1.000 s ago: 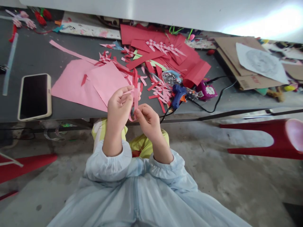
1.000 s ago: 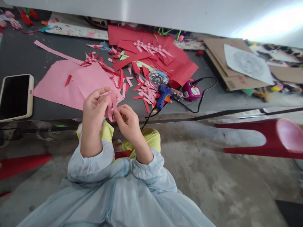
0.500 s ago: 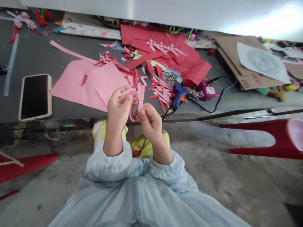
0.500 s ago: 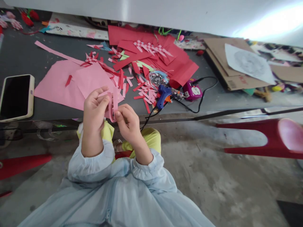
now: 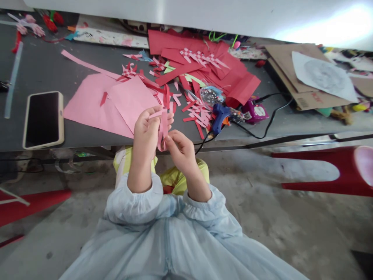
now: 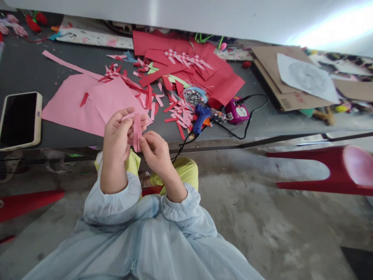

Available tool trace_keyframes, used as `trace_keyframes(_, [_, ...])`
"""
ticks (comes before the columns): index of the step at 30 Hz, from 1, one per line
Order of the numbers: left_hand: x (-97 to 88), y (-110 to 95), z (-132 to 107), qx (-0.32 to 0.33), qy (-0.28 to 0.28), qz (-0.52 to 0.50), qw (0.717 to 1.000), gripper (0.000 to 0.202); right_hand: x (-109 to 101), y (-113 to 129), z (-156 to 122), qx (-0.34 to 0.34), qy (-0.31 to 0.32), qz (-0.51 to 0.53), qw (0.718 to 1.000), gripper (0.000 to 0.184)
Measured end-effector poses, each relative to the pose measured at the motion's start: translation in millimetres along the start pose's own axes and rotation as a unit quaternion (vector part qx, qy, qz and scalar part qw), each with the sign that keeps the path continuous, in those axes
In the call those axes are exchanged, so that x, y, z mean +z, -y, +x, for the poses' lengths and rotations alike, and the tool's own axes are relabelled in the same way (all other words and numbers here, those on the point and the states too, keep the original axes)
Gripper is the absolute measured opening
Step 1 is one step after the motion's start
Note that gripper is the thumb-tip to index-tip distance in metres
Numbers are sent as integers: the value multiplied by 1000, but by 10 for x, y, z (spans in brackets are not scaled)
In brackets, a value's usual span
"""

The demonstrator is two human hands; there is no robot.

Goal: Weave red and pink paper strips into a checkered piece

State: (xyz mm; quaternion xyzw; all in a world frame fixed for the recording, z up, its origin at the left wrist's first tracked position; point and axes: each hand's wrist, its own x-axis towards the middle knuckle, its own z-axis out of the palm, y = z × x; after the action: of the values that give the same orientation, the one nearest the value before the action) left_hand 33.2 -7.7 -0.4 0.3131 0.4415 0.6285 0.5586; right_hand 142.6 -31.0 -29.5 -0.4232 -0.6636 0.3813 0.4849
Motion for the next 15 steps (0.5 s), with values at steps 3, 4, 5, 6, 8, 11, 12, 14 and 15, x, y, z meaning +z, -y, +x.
trace_keyframes(3, [-5,20,11,7,4,-4,1000,18,11,-16,13,8,-1,10,1000,37])
trace_keyframes(4, [-4,22,11,11,9,-2,1000,17,15,-21,17,9,0,11,1000,38])
trace_keyframes(5, [-3,21,9,14,15,1,1000,18,18,-24,21,8,0,12,1000,38])
trace_keyframes(6, [-2,18,5,15,21,4,1000,19,20,-28,23,7,1,11,1000,38])
trace_keyframes(8, [-2,7,-6,12,29,10,999,22,19,-34,25,2,7,0,1000,39])
trace_keyframes(11, [-18,-7,-19,15,31,15,999,23,-13,-45,24,-5,17,-33,999,42])
trace_keyframes(12, [-27,-8,-20,19,31,16,999,24,-33,-50,28,-2,12,-44,999,43])
trace_keyframes(14, [-49,-5,-17,30,31,21,999,26,-86,-53,48,13,-23,-56,998,42])
trace_keyframes(15, [-58,-2,-14,34,33,24,999,26,-117,-50,67,23,-51,-55,997,40])
